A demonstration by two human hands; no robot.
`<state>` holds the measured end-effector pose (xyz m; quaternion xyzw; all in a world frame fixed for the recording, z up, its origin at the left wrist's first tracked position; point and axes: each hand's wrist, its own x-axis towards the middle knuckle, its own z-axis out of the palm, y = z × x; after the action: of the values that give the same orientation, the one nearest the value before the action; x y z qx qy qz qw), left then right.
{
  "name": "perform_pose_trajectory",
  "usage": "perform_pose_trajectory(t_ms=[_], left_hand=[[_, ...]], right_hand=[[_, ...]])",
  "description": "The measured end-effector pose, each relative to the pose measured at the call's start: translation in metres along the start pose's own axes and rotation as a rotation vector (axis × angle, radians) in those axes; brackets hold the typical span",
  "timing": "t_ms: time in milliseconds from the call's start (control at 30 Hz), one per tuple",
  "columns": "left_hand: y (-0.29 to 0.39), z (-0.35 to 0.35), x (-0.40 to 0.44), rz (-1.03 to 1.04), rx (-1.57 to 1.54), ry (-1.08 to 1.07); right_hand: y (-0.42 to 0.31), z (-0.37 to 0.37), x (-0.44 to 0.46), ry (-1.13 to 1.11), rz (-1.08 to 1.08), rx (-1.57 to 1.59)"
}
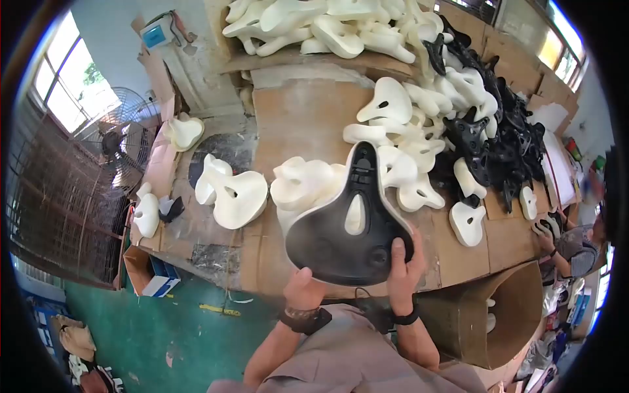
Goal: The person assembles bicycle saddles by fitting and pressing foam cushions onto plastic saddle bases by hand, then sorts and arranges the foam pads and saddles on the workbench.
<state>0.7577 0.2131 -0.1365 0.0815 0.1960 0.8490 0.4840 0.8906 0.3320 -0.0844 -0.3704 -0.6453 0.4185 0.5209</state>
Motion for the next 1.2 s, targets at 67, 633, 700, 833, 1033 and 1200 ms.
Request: perform_pose_trajectory(t_ms=[67,633,700,833,1033,1200], left_hand=[[-0.001,-0.003,0.0,0.011,-0.011,0.124],[0.009,-0.006,0.028,0.07,0.136,0.109],[0.011,-0.006,0.031,0.071,0.144,0.088],[0.012,-0.01,0.035,0.02,0.077,0.13],[-0.011,-0.015,0.032,0.03,0.238,0.101],[-0.005,-0.018,0.038,0.044,0.38,-0.075]], right_hand=[[0.001,0.002,-0.001,-0.02,-0.044,-0.065],[0.014,0.014,0.011,-0.001,-0.036,0.142],[0.032,0.006,0.011,-0.105,0.089,0.102],[0.023,0.001,0.017,-0.319,0.406,0.203],[0.035,0.024,0.0,-0.135,0.193,0.105],[0.036,0.03,-0.003,-0.067,0.204,0.123]])
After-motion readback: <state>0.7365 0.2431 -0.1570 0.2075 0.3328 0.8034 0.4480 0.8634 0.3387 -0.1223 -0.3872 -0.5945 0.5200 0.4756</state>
